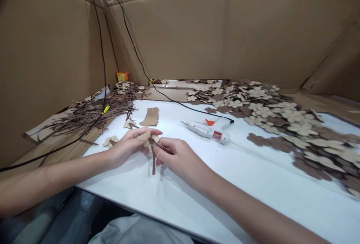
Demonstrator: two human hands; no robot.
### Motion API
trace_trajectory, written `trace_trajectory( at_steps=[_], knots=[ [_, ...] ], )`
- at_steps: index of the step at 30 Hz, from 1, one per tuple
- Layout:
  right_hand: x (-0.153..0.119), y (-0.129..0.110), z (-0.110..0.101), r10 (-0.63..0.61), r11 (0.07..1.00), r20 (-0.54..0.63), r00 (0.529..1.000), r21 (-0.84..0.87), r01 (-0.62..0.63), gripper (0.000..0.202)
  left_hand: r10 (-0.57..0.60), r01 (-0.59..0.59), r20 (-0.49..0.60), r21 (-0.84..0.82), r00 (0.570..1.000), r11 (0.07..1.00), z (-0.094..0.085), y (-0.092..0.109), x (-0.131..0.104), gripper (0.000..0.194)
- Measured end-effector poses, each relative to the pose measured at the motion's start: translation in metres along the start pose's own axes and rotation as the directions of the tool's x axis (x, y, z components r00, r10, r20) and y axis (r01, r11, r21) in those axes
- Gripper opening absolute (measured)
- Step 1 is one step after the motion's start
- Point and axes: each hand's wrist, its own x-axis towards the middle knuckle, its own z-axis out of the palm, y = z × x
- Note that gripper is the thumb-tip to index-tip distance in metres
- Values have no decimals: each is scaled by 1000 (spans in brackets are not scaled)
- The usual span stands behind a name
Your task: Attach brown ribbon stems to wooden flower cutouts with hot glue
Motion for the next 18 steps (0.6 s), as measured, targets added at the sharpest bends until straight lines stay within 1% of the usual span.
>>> trace_trajectory(
  at_steps=[3,5,8,10,15,18],
  knots=[
    [1,0,0,3,999,10,1000,38,-4,28,17,-16,23,-39,1000,999,-2,0,0,31],
    [1,0,0,2,999,9,1000,53,-3,28,13,-12,16,-69,1000,998,-2,0,1,31],
    [2,2,-1,-3,999,-3,1000,34,3,26,-17,16,-10,-101,1000,995,-1,2,1,34],
    [2,3,-2,-9,1000,-14,1000,12,9,26,-34,33,-7,-120,999,992,-1,3,1,36],
    [1,4,-3,-31,999,-24,999,5,31,24,-52,61,53,-168,997,984,-4,1,2,39],
    [1,4,-5,-46,999,-28,999,14,47,22,-89,101,83,-157,993,982,-7,1,4,32]
  ],
)
